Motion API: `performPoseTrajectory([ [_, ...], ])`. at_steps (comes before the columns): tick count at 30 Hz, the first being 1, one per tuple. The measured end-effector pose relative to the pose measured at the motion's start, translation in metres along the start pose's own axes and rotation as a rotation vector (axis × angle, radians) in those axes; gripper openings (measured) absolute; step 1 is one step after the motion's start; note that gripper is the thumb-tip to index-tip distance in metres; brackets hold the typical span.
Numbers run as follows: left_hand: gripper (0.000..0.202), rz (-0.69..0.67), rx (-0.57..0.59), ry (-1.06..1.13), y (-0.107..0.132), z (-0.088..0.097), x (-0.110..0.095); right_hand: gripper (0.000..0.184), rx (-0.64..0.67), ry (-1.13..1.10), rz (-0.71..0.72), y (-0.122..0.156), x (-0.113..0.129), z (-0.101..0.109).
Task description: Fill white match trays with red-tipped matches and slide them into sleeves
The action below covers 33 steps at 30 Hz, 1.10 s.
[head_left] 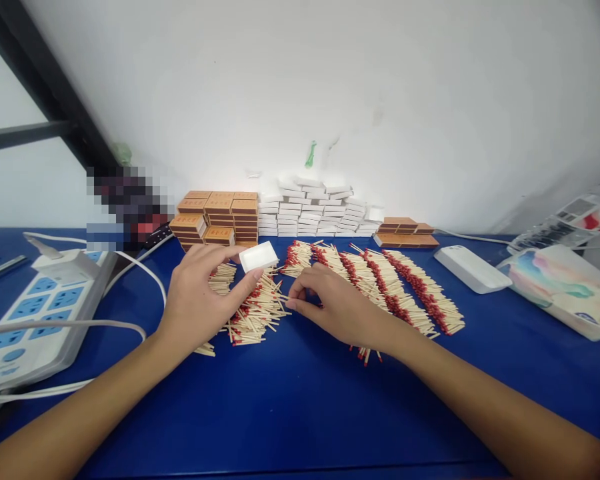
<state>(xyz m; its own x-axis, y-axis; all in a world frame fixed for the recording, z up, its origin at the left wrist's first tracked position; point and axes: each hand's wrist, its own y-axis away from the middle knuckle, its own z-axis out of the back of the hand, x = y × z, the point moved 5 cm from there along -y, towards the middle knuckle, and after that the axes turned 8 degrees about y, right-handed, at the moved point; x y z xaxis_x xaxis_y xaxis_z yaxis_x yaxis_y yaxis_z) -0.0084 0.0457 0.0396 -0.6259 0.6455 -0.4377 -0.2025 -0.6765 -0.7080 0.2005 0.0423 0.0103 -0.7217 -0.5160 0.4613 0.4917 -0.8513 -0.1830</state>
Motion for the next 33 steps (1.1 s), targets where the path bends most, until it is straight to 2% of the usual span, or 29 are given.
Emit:
performPoseTrajectory([
  [4,0.027,-0.039,0.037,-0.023,0.000,-0.004,0.002,0.015,-0.023,0.015,0.024,0.003,-0.008,0.017],
  [10,0.031,-0.172,0.146,-0.023,0.005,-0.012,-0.008,0.012,-0.246,0.009,0.062,0.004,-0.009,0.042],
  [19,0.037,-0.334,0.212,0.039,0.013,-0.015,-0.025,0.013,-0.212,0.083,0.214,0.008,0.015,0.023],
  [28,0.034,-0.350,0.212,0.046,0.013,-0.016,-0.025,0.008,-0.187,0.104,0.208,0.011,0.009,0.022],
  [33,0.032,-0.340,0.217,0.032,0.013,-0.016,-0.025,0.013,-0.243,0.097,0.210,0.011,0.011,0.024],
])
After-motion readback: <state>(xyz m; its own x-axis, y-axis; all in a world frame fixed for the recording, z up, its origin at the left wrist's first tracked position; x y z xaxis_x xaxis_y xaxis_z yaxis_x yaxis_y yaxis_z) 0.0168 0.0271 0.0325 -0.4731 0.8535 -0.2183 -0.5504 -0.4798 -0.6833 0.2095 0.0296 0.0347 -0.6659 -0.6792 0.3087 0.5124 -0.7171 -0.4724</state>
